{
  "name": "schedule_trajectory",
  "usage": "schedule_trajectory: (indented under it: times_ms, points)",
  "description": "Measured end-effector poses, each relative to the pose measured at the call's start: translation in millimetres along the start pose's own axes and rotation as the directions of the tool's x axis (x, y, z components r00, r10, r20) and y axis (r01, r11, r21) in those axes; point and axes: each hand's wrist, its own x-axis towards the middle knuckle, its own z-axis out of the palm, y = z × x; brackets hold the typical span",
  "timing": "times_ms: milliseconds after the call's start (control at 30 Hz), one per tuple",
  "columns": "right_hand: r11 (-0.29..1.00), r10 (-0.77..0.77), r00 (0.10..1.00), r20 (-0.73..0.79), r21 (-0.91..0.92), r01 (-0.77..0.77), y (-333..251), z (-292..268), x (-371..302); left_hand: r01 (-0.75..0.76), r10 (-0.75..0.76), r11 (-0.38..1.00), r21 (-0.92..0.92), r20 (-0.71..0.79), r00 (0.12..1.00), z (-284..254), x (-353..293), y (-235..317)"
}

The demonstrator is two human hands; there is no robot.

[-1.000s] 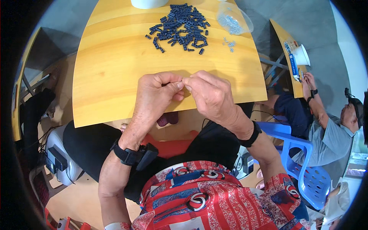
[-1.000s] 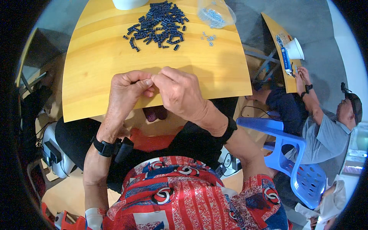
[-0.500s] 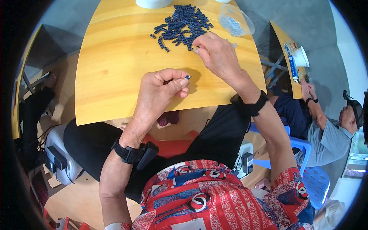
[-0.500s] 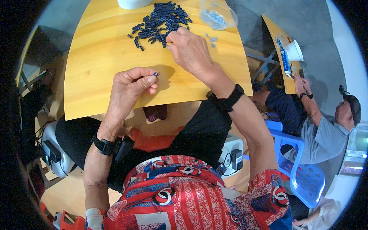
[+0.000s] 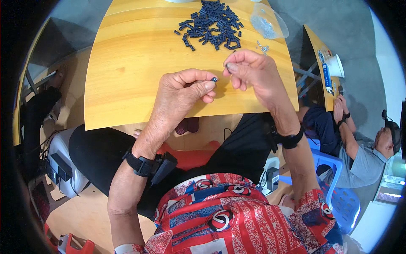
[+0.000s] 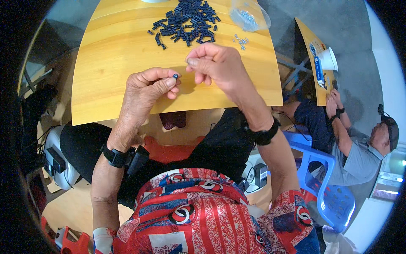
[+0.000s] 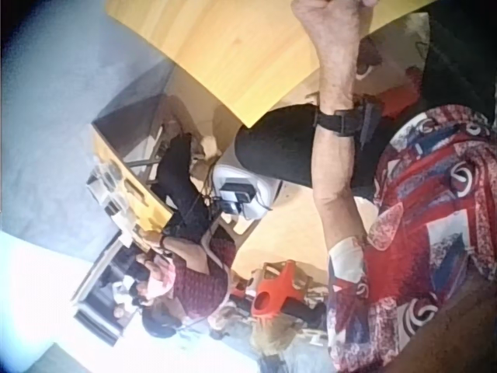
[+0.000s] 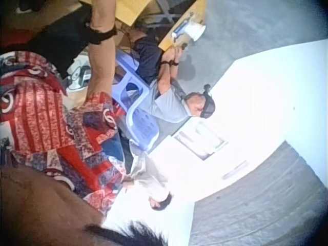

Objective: Assembling small blue and white plastic components on a table.

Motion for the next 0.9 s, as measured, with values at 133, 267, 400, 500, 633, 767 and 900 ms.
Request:
schedule_trajectory:
  times_ms: [133, 267, 400, 500, 633, 767, 900]
  points:
    - [0.963, 0.003, 1.000, 0.013, 0.268, -0.006, 12, 12, -16, -0.020, 0.019, 1.000, 0.016, 0.008, 1.000, 2, 1, -1]
    - [0.920, 0.013, 1.000, -0.015, 0.391, -0.006, 21, 18, -23, -0.031, 0.031, 0.999, 0.029, 0.007, 0.999, 5, 0, 1]
    - [0.920, 0.000, 1.000, 0.000, 0.392, 0.000, 23, 17, -25, -0.032, 0.032, 0.999, 0.035, 0.004, 0.999, 5, 1, -1]
    - [0.924, -0.023, 1.000, -0.004, 0.381, 0.022, 27, 17, -25, -0.035, 0.034, 0.998, 0.048, 0.021, 0.999, 4, 0, -2]
    - [0.947, -0.049, 0.999, -0.017, 0.317, 0.052, 27, 16, -25, -0.039, 0.038, 0.999, 0.025, 0.027, 0.999, 4, 0, -3]
    - [0.974, -0.072, 0.997, -0.025, 0.213, 0.076, 23, 16, -24, -0.029, 0.027, 0.997, 0.076, 0.035, 0.999, 3, -1, -4]
    - [0.982, -0.093, 0.995, -0.030, 0.164, 0.097, 21, 19, -24, -0.042, 0.039, 0.996, 0.073, 0.040, 0.998, 2, -1, -5]
